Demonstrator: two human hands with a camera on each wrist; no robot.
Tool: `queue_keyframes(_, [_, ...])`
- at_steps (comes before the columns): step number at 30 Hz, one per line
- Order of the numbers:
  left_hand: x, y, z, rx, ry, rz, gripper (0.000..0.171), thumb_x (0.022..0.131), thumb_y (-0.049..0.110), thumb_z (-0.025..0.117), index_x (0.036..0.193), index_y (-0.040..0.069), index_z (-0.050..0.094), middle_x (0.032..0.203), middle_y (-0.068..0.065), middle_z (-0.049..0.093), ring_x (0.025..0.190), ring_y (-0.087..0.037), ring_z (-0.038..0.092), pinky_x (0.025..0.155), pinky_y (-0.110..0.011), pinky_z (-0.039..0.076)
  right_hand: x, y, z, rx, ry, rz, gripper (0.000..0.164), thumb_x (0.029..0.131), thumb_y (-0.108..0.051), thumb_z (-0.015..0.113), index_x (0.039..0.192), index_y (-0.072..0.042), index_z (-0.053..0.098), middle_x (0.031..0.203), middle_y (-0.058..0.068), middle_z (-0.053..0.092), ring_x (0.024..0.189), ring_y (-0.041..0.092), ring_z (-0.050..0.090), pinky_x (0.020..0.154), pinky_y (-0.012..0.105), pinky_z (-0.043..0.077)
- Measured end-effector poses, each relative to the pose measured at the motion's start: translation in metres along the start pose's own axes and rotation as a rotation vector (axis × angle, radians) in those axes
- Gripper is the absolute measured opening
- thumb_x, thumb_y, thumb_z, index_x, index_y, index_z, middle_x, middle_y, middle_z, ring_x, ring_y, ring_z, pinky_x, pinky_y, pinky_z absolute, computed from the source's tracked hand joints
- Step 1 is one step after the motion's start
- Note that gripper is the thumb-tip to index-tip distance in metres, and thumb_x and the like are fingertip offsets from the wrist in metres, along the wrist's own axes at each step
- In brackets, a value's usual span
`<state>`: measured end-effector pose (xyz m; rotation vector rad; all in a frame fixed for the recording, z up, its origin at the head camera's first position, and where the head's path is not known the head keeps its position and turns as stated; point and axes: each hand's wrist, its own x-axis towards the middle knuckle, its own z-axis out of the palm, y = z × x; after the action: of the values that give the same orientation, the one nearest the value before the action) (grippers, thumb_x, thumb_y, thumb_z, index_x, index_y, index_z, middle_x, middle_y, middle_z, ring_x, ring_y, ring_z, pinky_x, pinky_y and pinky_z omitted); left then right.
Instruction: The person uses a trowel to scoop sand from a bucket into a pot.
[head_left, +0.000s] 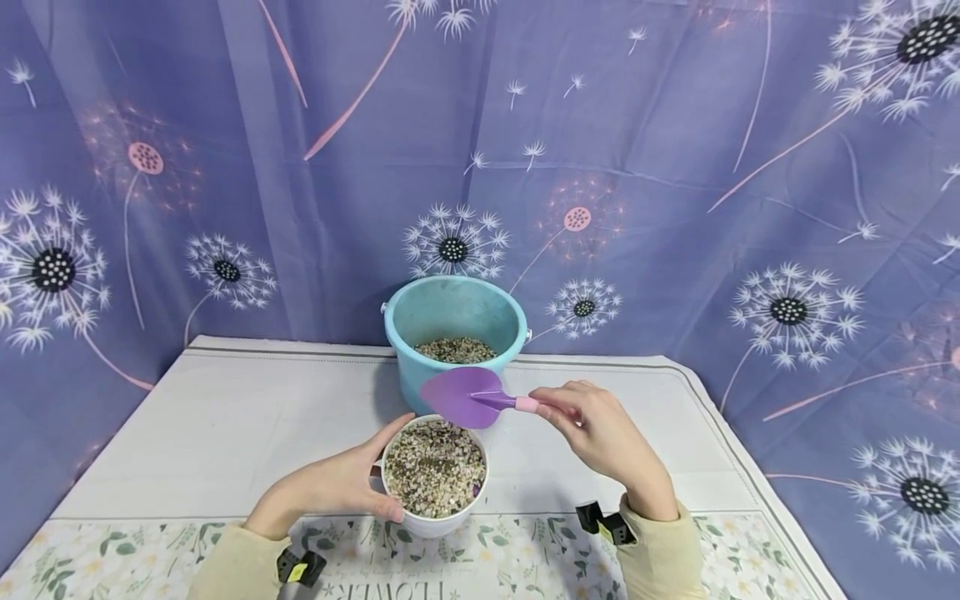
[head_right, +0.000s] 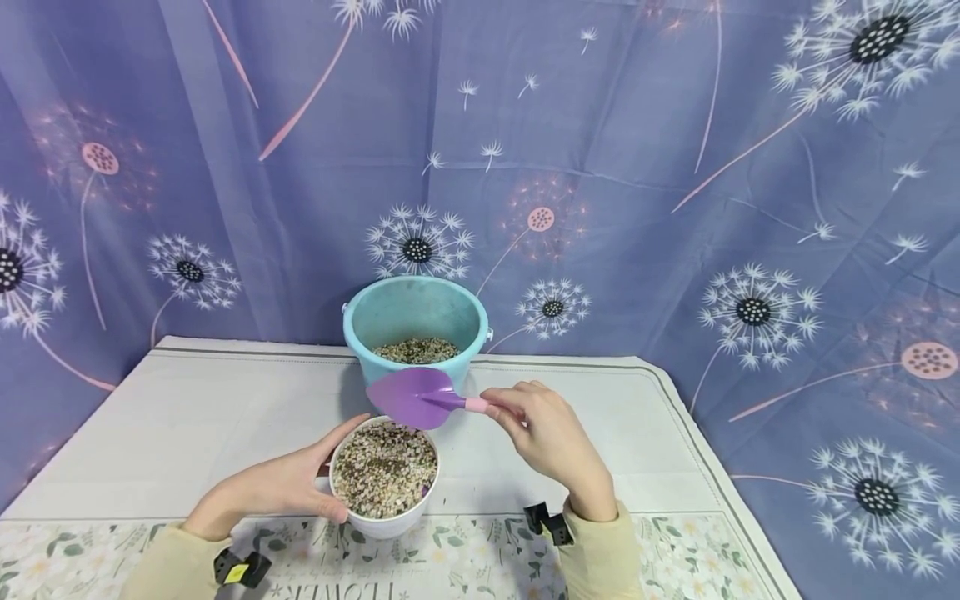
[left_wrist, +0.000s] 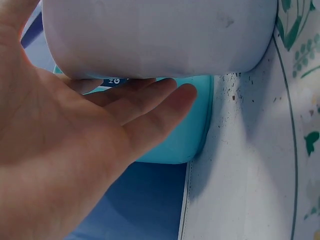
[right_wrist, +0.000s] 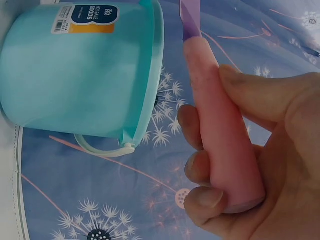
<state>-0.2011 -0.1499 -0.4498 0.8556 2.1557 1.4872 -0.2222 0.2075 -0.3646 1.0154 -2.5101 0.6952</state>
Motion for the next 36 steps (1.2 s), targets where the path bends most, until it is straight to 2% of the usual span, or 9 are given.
queue_keyframes(6, [0.002, -0.004, 0.000, -0.027, -0.003, 0.042, 0.117, 0.076, 0.029, 0.086, 0.158, 0.021, 0.004, 0.159, -0.015, 0.018, 0.141, -0.033, 0.025, 0.111, -0.057, 0.022, 0.000, 0.002, 0.000, -0.004, 0.019, 0.045, 0.020, 0.093, -0.019, 0.068, 0.112, -0.014, 0.074, 0.082, -0.012, 0.064, 0.065, 0.002, 0.048, 0.060, 0.025, 0.045])
queue_keyframes(11, [-0.001, -0.004, 0.000, -0.014, 0.001, 0.055, 0.115, 0.077, 0.028, 0.085, 0.158, 0.020, 0.004, 0.159, -0.016, 0.019, 0.141, -0.035, 0.025, 0.110, -0.059, 0.022, 0.001, 0.003, 0.003, 0.009, 0.036, 0.101, 0.019, 0.095, -0.023, 0.065, 0.111, -0.016, 0.074, 0.070, -0.016, 0.054, 0.058, 0.003, 0.045, 0.057, 0.025, 0.043])
queue_keyframes(13, [-0.002, -0.003, -0.001, 0.003, 0.005, 0.046, 0.115, 0.077, 0.030, 0.085, 0.158, 0.018, 0.003, 0.159, -0.018, 0.018, 0.140, -0.036, 0.026, 0.110, -0.058, 0.024, 0.002, 0.004, 0.004, 0.013, 0.042, 0.124, 0.019, 0.096, -0.024, 0.064, 0.111, -0.017, 0.074, 0.070, -0.016, 0.054, 0.058, 0.004, 0.045, 0.057, 0.027, 0.044])
queue_keyframes(18, [-0.005, 0.000, -0.006, 0.011, 0.005, 0.018, 0.107, 0.085, 0.032, 0.078, 0.158, 0.012, 0.001, 0.157, -0.027, 0.015, 0.130, -0.039, 0.042, 0.103, -0.046, 0.042, 0.010, 0.007, 0.006, 0.021, 0.066, 0.171, 0.020, 0.097, -0.026, 0.064, 0.111, -0.016, 0.074, 0.076, -0.012, 0.062, 0.062, 0.007, 0.049, 0.063, 0.031, 0.047])
queue_keyframes(21, [-0.005, 0.002, -0.014, 0.021, 0.021, 0.011, 0.092, 0.093, 0.028, 0.069, 0.157, 0.007, 0.006, 0.156, -0.028, 0.017, 0.130, -0.040, 0.043, 0.100, -0.043, 0.046, 0.022, 0.007, 0.004, 0.010, 0.071, 0.185, 0.022, 0.097, -0.026, 0.063, 0.112, -0.014, 0.073, 0.075, -0.007, 0.063, 0.059, 0.011, 0.048, 0.060, 0.033, 0.046])
queue_keyframes(25, [0.001, 0.008, -0.027, 0.082, 0.105, -0.008, 0.073, 0.099, 0.029, 0.059, 0.155, 0.004, 0.019, 0.150, -0.025, 0.033, 0.134, -0.041, 0.038, 0.103, -0.052, 0.041, 0.041, 0.008, -0.002, -0.069, 0.070, 0.189, 0.023, 0.097, -0.027, 0.063, 0.112, -0.012, 0.073, 0.077, -0.003, 0.065, 0.061, 0.015, 0.053, 0.059, 0.036, 0.046])
queue_keyframes(28, [0.009, 0.013, -0.036, 0.103, 0.198, -0.053, 0.065, 0.100, 0.034, 0.056, 0.151, 0.004, 0.030, 0.142, -0.021, 0.047, 0.128, -0.037, 0.046, 0.103, -0.054, 0.041, 0.056, 0.009, -0.005, -0.148, 0.047, 0.207, 0.023, 0.097, -0.031, 0.063, 0.110, -0.015, 0.074, 0.074, -0.004, 0.064, 0.062, 0.016, 0.056, 0.055, 0.037, 0.047])
queue_keyframes(33, [0.027, 0.017, -0.049, 0.109, 0.376, -0.089, 0.058, 0.100, 0.039, 0.056, 0.142, 0.001, 0.045, 0.128, -0.018, 0.059, 0.107, -0.028, 0.062, 0.092, -0.042, 0.052, 0.084, 0.013, -0.006, -0.258, -0.043, 0.219, 0.022, 0.098, -0.036, 0.060, 0.090, -0.019, 0.072, 0.060, -0.006, 0.051, 0.054, 0.016, 0.049, 0.045, 0.033, 0.040])
queue_keyframes(36, [0.039, 0.016, -0.055, 0.145, 0.496, -0.091, 0.053, 0.100, 0.040, 0.054, 0.135, 0.000, 0.053, 0.117, -0.017, 0.064, 0.096, -0.024, 0.066, 0.083, -0.037, 0.056, 0.097, 0.015, -0.003, -0.304, -0.076, 0.201, 0.025, 0.098, -0.035, 0.060, 0.084, -0.017, 0.071, 0.062, -0.005, 0.055, 0.055, 0.016, 0.051, 0.045, 0.032, 0.041])
